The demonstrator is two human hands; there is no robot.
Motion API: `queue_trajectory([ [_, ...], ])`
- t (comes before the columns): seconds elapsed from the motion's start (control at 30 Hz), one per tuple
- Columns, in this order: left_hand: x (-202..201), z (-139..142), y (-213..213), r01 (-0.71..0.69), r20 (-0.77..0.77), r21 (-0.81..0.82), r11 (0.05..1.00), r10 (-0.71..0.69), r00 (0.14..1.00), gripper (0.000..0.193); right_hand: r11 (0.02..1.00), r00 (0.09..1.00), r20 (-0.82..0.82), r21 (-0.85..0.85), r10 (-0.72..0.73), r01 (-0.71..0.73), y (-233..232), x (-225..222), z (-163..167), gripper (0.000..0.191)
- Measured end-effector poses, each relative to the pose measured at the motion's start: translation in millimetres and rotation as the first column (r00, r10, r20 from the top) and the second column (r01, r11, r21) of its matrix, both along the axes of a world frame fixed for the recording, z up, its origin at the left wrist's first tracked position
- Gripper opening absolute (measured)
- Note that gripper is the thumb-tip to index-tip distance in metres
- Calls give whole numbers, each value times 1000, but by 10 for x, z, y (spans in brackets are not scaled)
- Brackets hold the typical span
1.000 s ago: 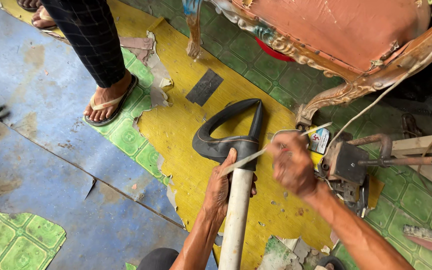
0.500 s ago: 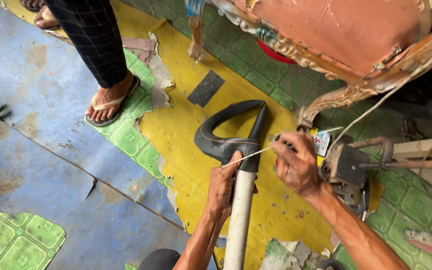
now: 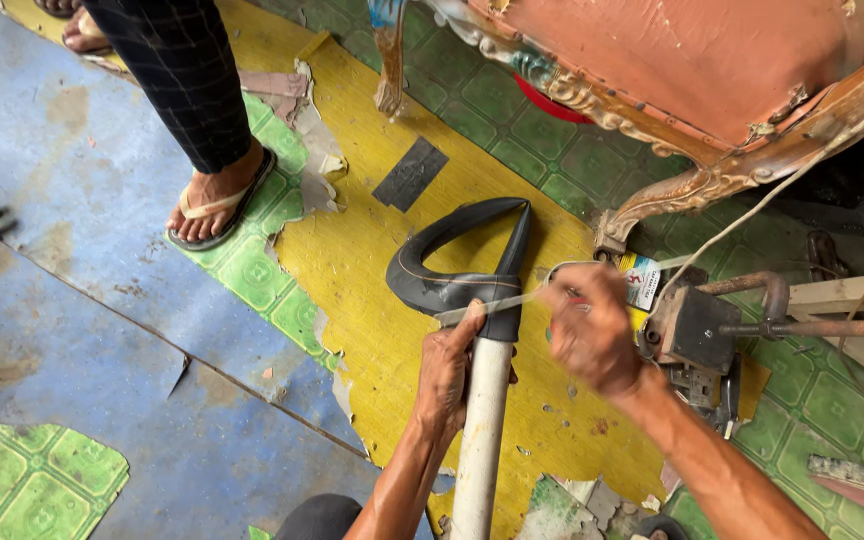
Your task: The person uses a small tool to work on a puncture in a bicycle inner tube, then applies a white substance with a stick and presses the area with a cylindrical roller. The person continues to rub the treated area with the stick and then places the tube onto a metal stand.
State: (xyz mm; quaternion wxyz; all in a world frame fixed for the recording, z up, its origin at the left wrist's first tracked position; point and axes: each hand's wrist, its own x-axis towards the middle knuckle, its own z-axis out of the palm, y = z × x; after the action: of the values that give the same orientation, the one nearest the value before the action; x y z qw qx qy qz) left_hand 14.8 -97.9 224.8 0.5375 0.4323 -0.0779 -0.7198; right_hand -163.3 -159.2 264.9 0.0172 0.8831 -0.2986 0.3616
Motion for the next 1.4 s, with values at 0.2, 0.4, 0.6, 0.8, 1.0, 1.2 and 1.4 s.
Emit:
queue_trajectory([
  [0.2,22,11,5,-23,-116,-21,1000,21,993,48,998,998,22,6,-58,58,9,-14,-92,39],
  [0.4,59,67,22,36,-215,-49,998,-46,976,54,996,998,60,83,-35,30,56,48,81,39],
  [0.6,66,99,30,9,-324,-78,997,-33,945,55,995,997,58,88,-54,49,106,59,17,37],
  [0.8,71,117,29,-13,-377,-46,999,-5,926,54,991,996,92,132,13,-25,36,2,-187,27],
  [1.0,96,139,20,19,-409,-22,1000,-27,912,59,983,990,132,182,-42,17,69,71,-152,28],
  [1.2,80,168,31,13,-387,-30,999,-23,922,61,997,997,82,74,5,-11,34,14,-257,33],
  [1.4,91,194,37,56,-317,-38,998,-66,946,60,990,995,96,139,-16,2,-34,-82,-231,28],
])
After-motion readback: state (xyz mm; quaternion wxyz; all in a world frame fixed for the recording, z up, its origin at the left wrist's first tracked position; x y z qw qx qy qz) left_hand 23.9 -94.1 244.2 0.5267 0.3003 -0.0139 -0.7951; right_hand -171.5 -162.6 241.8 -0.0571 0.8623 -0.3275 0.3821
